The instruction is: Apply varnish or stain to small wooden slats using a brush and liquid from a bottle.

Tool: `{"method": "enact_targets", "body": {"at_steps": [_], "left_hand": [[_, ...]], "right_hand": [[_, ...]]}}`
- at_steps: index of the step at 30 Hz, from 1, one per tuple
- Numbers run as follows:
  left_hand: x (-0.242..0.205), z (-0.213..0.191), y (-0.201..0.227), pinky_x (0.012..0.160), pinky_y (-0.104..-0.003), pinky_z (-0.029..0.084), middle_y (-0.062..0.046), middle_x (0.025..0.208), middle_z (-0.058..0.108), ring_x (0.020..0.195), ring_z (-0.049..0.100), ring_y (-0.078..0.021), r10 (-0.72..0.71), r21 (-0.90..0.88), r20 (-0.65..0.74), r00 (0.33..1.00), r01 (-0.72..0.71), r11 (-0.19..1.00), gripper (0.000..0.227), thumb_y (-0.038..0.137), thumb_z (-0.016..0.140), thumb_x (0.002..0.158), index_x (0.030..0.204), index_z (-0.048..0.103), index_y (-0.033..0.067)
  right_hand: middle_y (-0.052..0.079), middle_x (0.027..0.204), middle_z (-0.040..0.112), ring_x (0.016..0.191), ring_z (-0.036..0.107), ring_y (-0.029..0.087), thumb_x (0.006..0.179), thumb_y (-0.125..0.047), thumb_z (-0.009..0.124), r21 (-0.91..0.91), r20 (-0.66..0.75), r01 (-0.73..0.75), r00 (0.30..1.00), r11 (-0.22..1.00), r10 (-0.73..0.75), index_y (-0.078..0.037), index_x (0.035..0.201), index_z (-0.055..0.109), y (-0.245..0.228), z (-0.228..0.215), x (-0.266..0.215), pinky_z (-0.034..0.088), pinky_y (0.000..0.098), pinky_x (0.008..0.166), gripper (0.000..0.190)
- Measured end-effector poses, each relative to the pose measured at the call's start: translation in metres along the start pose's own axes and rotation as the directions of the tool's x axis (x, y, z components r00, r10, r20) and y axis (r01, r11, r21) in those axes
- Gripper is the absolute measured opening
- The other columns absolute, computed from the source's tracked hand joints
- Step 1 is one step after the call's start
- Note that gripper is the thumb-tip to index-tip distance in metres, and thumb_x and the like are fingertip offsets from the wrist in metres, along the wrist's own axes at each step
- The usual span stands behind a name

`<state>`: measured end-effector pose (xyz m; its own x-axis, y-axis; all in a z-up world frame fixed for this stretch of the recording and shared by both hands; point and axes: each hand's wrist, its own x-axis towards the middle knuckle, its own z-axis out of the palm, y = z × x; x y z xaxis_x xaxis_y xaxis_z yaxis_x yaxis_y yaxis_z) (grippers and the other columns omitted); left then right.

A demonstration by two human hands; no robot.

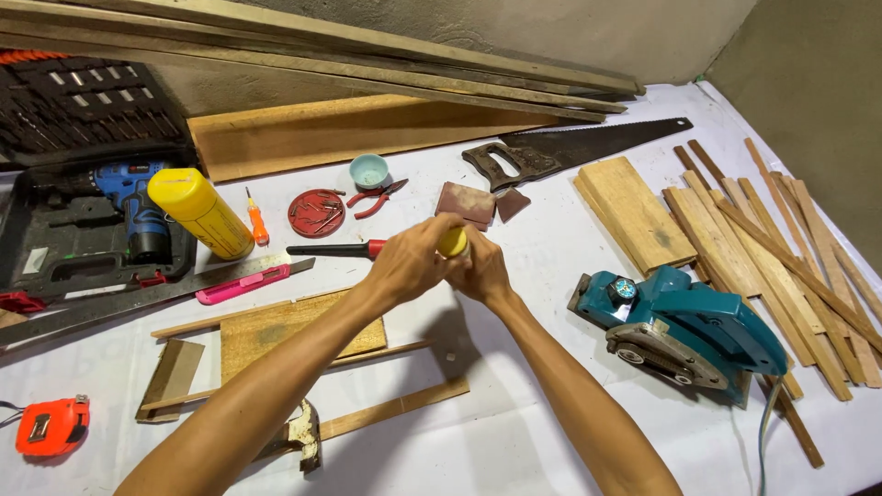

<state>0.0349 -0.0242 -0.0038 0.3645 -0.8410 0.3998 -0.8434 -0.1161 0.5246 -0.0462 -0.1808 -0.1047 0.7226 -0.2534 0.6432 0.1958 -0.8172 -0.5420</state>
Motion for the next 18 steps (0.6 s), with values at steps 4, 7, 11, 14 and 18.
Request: {"method": "enact_targets", "body": {"at_steps": [4, 7, 11, 14, 18], "left_hand": [[0.029, -0.012, -0.025, 0.066, -0.049, 0.053, -0.019, 0.098, 0.072, 0.08, 0.07, -0.0393, 0.082, 0.12, -0.049, 0.995, -0.076, 0.99, 0.06, 0.033, 0.082, 0.082, 0.129, 0.053, 0.0104], [0.043, -0.015, -0.042, 0.061, -0.048, 0.052, -0.018, 0.096, 0.072, 0.077, 0.07, -0.038, 0.081, 0.172, -0.091, 0.993, -0.064, 0.983, 0.05, 0.029, 0.081, 0.083, 0.121, 0.054, 0.011], [0.052, -0.016, -0.06, 0.061, -0.049, 0.052, -0.016, 0.088, 0.071, 0.076, 0.069, -0.0371, 0.089, 0.208, -0.109, 0.99, -0.065, 0.976, 0.042, 0.029, 0.08, 0.087, 0.116, 0.054, 0.0125], [0.059, -0.015, -0.065, 0.061, -0.049, 0.051, -0.015, 0.089, 0.071, 0.076, 0.069, -0.0375, 0.055, 0.152, -0.141, 0.989, -0.034, 0.988, 0.04, 0.029, 0.08, 0.087, 0.113, 0.054, 0.0123], [0.067, -0.002, -0.06, 0.065, -0.05, 0.052, -0.015, 0.093, 0.072, 0.084, 0.07, -0.0382, 0.055, 0.078, -0.224, 0.973, -0.039, 0.996, 0.037, 0.027, 0.079, 0.088, 0.11, 0.053, 0.0114]], "right_hand": [[0.021, 0.101, 0.071, 0.086, 0.074, 0.036, 0.076, -0.013, 0.076, 0.146, -0.014, -0.017, 1.0, 0.989, 0.02, 0.003, 0.121, 0.055, 0.0, 0.018, 0.039, 0.061, 0.0419, 0.074, 0.052], [0.021, 0.099, 0.072, 0.092, 0.073, 0.039, 0.08, -0.008, 0.072, 0.125, -0.077, -0.003, 0.997, 0.992, 0.013, 0.003, 0.126, 0.055, 0.021, 0.042, 0.053, 0.06, 0.0434, 0.081, 0.05], [0.021, 0.096, 0.071, 0.089, 0.072, 0.04, 0.08, -0.006, 0.071, 0.19, -0.063, -0.082, 0.993, 0.978, 0.095, 0.002, 0.126, 0.055, 0.031, 0.055, 0.067, 0.059, 0.0427, 0.075, 0.049], [0.02, 0.095, 0.072, 0.084, 0.074, 0.036, 0.079, -0.007, 0.072, 0.173, -0.009, -0.18, 0.983, 0.968, 0.184, -0.001, 0.125, 0.056, 0.037, 0.059, 0.072, 0.059, 0.0421, 0.072, 0.05], [0.022, 0.105, 0.069, 0.088, 0.072, 0.036, 0.076, -0.016, 0.081, 0.221, -0.072, -0.086, 0.992, 0.972, 0.105, 0.001, 0.133, 0.043, 0.046, 0.062, 0.07, 0.061, 0.0423, 0.071, 0.071]]}}
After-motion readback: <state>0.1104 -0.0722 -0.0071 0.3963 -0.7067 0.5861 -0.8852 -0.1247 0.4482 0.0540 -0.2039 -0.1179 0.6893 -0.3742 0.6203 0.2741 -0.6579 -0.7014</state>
